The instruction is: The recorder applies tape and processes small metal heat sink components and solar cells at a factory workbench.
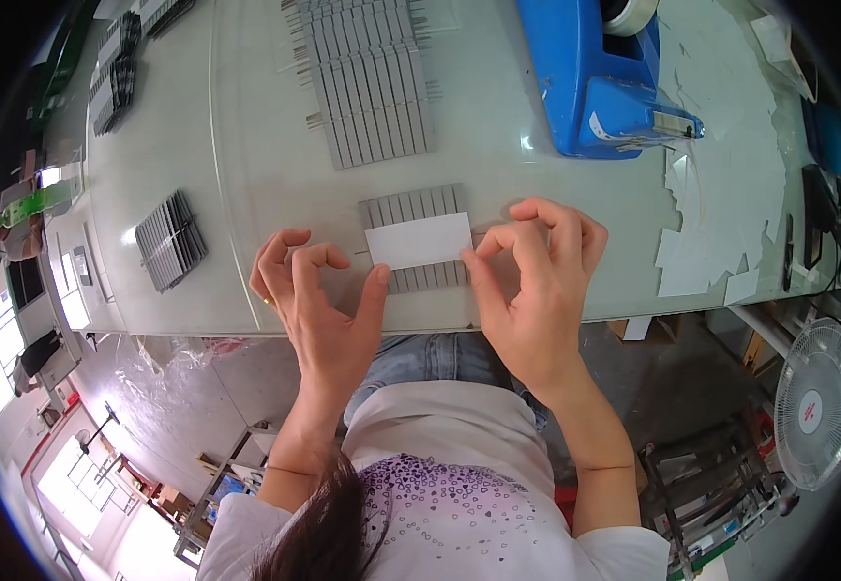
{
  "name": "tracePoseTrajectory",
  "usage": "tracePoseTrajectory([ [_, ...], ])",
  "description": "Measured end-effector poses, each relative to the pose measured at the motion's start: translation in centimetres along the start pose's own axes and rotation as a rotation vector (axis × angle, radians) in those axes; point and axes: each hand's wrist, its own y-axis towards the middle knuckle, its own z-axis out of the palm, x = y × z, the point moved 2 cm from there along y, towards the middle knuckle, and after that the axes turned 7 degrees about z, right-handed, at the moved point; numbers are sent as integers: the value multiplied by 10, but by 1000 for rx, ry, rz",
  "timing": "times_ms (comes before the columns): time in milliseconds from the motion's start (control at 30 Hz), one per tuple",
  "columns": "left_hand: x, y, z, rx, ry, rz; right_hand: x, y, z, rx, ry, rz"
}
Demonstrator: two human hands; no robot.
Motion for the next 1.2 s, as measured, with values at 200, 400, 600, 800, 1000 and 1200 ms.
tracePoseTrajectory([
  [200, 12, -12, -5, -83, -26, 133, -7, -5, -6, -14, 68, -23],
  [400, 26, -26, -8, 19, 203, 470, 27, -38, 18, 71, -224, -230],
  [600, 28, -29, -4, 26, 372, 550, 28, -50, 32, 87, -400, -284],
  [800, 22, -30, -11, 102, 507, 576, 16, -49, 13, 95, -462, -206],
  [1000, 18, -18, -7, 85, 360, 557, -7, -45, -18, 32, -438, -116],
  [1200, -8, -8, 8, 103, 214, 497, -28, -41, -23, -59, -288, -112],
])
